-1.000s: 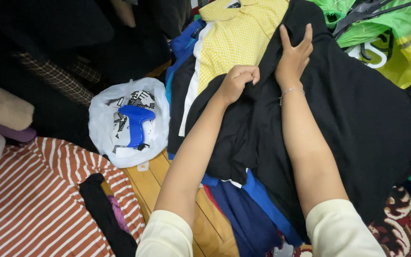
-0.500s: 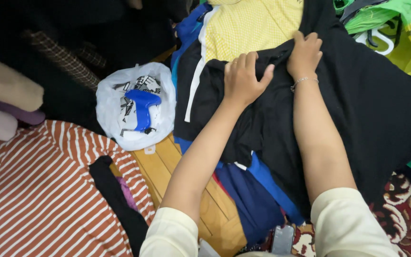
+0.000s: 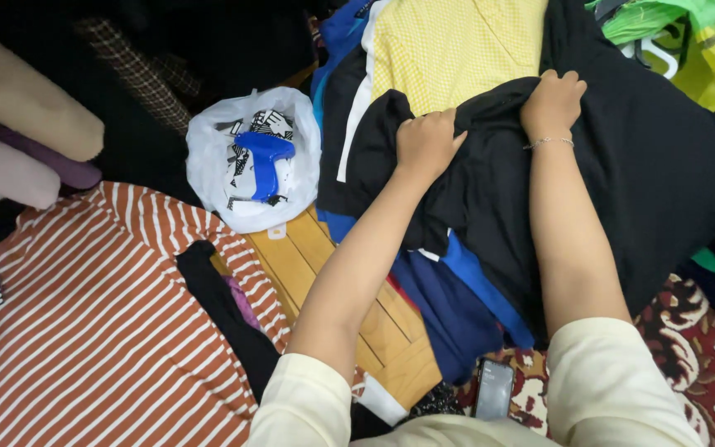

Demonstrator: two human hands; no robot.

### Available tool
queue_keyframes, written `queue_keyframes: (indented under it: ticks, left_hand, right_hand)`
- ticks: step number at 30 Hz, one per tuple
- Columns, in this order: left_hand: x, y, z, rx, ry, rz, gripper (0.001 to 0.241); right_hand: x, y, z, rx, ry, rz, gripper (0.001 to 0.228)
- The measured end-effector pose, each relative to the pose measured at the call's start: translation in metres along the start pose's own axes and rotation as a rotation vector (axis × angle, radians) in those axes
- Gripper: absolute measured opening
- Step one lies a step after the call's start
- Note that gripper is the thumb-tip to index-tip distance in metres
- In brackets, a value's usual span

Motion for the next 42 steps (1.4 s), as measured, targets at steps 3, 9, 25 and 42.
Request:
queue_keyframes:
  ticks: [3, 9, 25, 42]
  left_hand:
    - [0.000, 0.003, -0.010, -0.050, -0.023, -0.040, 0.039]
    - [-0.006, 0.032, -0.029, -0.109, -0.086, -0.119, 0.038]
    - [0.008, 0.079, -0.079, -0.038, 0.142, -1.145, 0.024]
    - [0.040, 0.078, -0.143, 0.080, 0.749, -1.347, 0.023]
  right_hand:
    - [0.003, 0.014, -0.016, -0.034, 0.015, -0.029, 0.026]
    - [0.017, 0.066, -0.053, -0.144, 0.074, -0.192, 0.020]
    - [0.019, 0.105, -0.129, -0.439, 0.392, -0.131, 0.012]
    - [0.067, 0.154, -0.195, -0.405, 0.437, -0.155, 0.032]
Point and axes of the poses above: each hand's wrist, its own z-axis towards the middle knuckle, its own y-axis out of the back of the hand, x = y × z, the point moved 6 cm from there along z, towards the middle knuckle, and after that the axes turned 6 degrees about y, right-handed, at the moved point
